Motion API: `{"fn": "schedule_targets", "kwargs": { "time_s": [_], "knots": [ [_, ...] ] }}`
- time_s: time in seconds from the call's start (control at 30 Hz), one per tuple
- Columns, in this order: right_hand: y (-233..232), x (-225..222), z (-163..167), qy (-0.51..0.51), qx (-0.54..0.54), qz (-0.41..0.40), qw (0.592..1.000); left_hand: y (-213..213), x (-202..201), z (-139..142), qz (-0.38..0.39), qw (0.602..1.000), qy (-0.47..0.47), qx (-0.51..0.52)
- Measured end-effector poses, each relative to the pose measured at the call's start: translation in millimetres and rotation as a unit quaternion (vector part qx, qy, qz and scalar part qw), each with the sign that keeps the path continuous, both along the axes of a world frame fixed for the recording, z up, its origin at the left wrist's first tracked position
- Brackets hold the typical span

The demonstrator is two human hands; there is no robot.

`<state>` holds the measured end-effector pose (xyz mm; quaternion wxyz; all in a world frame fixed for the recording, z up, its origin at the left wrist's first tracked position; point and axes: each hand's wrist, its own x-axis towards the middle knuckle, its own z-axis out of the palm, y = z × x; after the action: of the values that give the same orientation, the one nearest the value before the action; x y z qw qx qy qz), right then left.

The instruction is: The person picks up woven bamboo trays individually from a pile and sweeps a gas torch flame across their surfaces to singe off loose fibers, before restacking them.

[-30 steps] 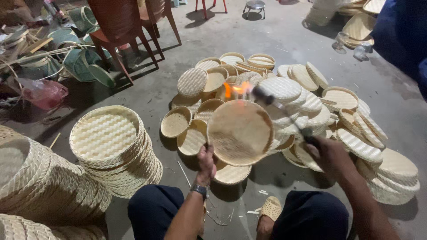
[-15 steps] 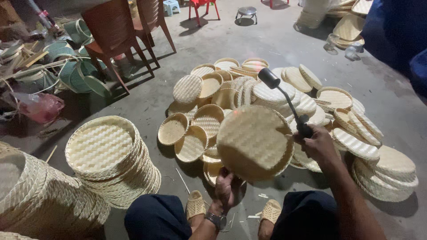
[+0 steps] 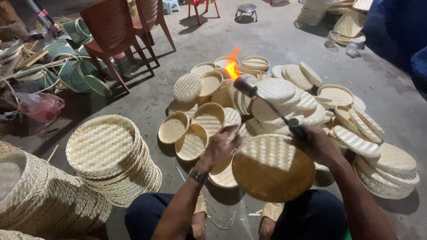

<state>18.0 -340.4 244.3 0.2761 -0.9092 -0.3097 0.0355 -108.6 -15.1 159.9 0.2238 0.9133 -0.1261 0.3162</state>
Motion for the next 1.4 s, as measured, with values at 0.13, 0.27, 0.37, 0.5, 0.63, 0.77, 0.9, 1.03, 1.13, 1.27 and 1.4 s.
{"fn": "schedule_targets", "kwargs": {
  "time_s": [0.13, 0.27, 0.37, 0.5, 0.63, 0.77, 0.9, 1.03, 1.13, 1.27, 1.4],
  "knots": [
    [16, -4, 2, -0.034, 0.024, 0.046, 0.998, -14, 26, 26, -0.134, 0.914, 0.341, -0.174],
    [27, -8, 9, -0.069, 0.042, 0.033, 0.996, -10, 32, 11, -0.173, 0.935, 0.241, -0.195],
    [23, -19, 19, -0.076, 0.069, -0.007, 0.995, 11, 21, -18, 0.027, 0.922, 0.291, -0.256],
    [12, -41, 25, 0.004, -0.104, -0.067, 0.992, 37, -1, -61, 0.143, 0.870, 0.145, -0.448],
    [6, -65, 6, 0.057, -0.015, 0.118, 0.991, 61, -9, -83, 0.228, 0.857, -0.028, -0.461],
    [9, -71, -14, 0.054, -0.093, 0.123, 0.987, 74, -16, -77, 0.247, 0.794, -0.077, -0.550],
    [10, -74, -25, 0.125, -0.087, 0.145, 0.978, 87, -27, -59, 0.233, 0.775, -0.129, -0.573],
    [14, -74, -30, 0.067, -0.146, 0.087, 0.983, 96, -35, -58, 0.215, 0.734, -0.095, -0.637],
    [13, -72, -30, 0.043, -0.102, 0.098, 0.989, 104, -32, -68, 0.152, 0.736, -0.149, -0.642],
    [11, -65, -27, -0.015, -0.115, 0.071, 0.991, 113, -28, -85, 0.168, 0.774, -0.184, -0.582],
    [7, -59, -24, 0.055, -0.066, 0.092, 0.992, 125, -23, -91, 0.235, 0.783, -0.179, -0.547]
  ]
}}
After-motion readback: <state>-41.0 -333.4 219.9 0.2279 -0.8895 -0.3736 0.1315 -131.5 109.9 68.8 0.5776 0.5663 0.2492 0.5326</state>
